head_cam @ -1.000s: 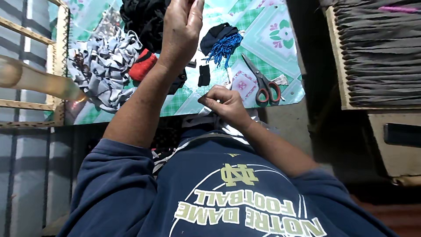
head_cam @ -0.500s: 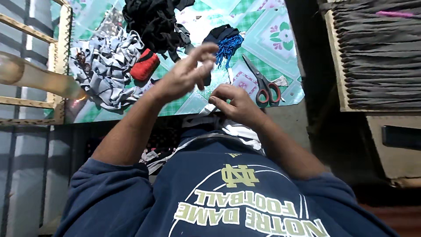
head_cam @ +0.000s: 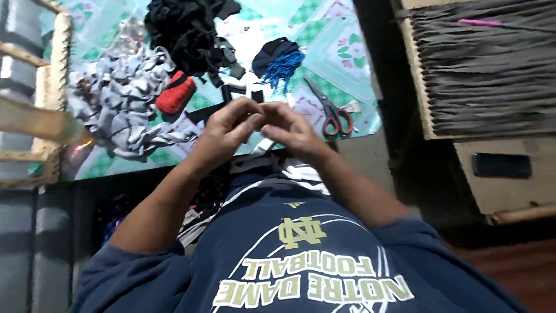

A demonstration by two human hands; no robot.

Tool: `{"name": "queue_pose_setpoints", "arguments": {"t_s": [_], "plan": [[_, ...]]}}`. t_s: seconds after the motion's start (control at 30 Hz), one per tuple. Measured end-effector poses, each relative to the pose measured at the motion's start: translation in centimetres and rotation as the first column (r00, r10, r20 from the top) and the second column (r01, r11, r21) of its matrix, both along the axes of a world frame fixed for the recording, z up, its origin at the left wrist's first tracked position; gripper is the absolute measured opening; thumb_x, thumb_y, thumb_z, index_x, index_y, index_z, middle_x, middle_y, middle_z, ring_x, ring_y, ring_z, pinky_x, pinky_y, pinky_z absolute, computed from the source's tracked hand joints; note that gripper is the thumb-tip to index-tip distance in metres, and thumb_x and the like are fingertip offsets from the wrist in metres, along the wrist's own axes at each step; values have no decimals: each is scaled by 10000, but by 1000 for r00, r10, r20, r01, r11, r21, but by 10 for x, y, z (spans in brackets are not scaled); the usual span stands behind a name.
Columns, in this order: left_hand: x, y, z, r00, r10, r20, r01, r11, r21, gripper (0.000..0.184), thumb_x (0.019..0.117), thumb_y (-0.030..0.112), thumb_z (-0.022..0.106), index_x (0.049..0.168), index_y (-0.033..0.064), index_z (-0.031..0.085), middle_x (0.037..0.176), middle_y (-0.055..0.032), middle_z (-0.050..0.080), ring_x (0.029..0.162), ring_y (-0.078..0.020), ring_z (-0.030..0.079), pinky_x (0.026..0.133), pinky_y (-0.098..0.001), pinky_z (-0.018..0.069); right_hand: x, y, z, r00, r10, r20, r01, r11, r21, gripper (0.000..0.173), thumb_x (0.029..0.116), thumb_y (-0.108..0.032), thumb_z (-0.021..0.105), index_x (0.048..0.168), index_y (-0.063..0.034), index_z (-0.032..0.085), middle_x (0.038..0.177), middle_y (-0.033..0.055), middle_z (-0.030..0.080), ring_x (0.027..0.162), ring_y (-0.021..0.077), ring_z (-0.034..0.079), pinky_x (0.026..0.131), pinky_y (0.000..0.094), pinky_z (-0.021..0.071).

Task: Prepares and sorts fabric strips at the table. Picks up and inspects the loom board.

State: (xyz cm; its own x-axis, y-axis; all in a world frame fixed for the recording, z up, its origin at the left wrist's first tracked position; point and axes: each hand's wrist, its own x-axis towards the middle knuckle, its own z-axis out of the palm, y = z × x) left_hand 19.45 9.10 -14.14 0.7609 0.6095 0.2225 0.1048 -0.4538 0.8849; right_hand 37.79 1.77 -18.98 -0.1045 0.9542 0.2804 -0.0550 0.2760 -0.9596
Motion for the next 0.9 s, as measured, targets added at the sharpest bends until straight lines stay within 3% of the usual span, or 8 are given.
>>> {"name": "queue_pose_setpoints", "arguments": {"t_s": [0.07, 0.17, 0.27, 0.47, 0.57, 0.67, 0.8, 0.9], "plan": [[2, 2, 2, 997, 21, 72, -19, 1000, -21, 150, 1052, 122, 508, 1135, 62, 617, 893, 88, 620, 679, 43, 534, 606, -142, 466, -13, -6, -3, 971, 120, -207, -146, 983, -113, 442, 977, -39, 578, 1386, 96, 481, 1192, 145, 669, 1042, 126, 671, 933, 308, 564], [-5, 16, 1, 986, 90, 139, -88, 996, -21, 157, 1066, 179, 509, 1171, 198, 624, 910, 165, 626, 651, 60, 515, 586, -135, 454, -23, -12, -4, 902, 177, -393, -265, 947, -182, 210, 1018, -12, 516, 1149, 83, 649, 935, 85, 702, 753, 91, 666, 722, 276, 592], [-33, 45, -7, 967, 168, 194, -165, 986, -32, 157, 1075, 235, 505, 1198, 249, 602, 890, 192, 614, 615, 72, 498, 560, -111, 434, -8, -16, 3, 920, 121, -372, -182, 974, -132, 202, 1019, -7, 501, 983, 36, 695, 785, -21, 661, 545, -31, 483, 494, 145, 418], [-59, 42, 22, 880, 424, 216, -406, 906, -122, 117, 1078, 233, 499, 1062, 272, 608, 711, 222, 567, 533, 77, 500, 525, -97, 450, 52, -40, 7, 993, -122, 7, 121, 988, 96, 160, 995, -3, 572, 986, 77, 710, 931, 57, 719, 820, 0, 638, 750, 181, 538], [-76, 44, 16, 801, 565, 199, -528, 823, -208, 238, 1075, 114, 394, 936, 222, 554, 645, 195, 505, 552, 65, 478, 593, -103, 440, 81, -61, 1, 932, -324, 163, 292, 937, 192, 156, 980, -15, 595, 978, 64, 729, 959, 77, 723, 877, 21, 652, 807, 191, 548], [-107, 65, -12, 780, 531, 331, -456, 845, -280, 336, 1002, 21, 417, 800, 220, 597, 691, 148, 575, 598, 42, 505, 611, -111, 437, 108, -85, -5, 817, -517, 255, 465, 853, 237, 155, 987, -33, 602, 996, 43, 737, 985, 67, 728, 924, 40, 661, 859, 216, 551], [-81, 58, -14, 822, 492, 287, -417, 863, -284, 229, 1051, 147, 511, 897, 240, 651, 660, 164, 579, 553, 53, 506, 551, -111, 441, 124, -104, -14, 718, -695, 30, 684, 713, 153, 110, 980, -36, 631, 1016, -11, 732, 959, -19, 707, 774, -8, 628, 682, 168, 546], [-37, 42, -11, 915, 332, 230, -288, 936, -202, 115, 1065, 231, 536, 1084, 302, 625, 729, 202, 590, 555, 67, 505, 518, -110, 444, 130, -108, -17, 610, -713, -346, 737, 671, -82, 103, 987, -43, 618, 998, -95, 706, 923, -6, 722, 750, 82, 687, 701, 274, 616]]}}
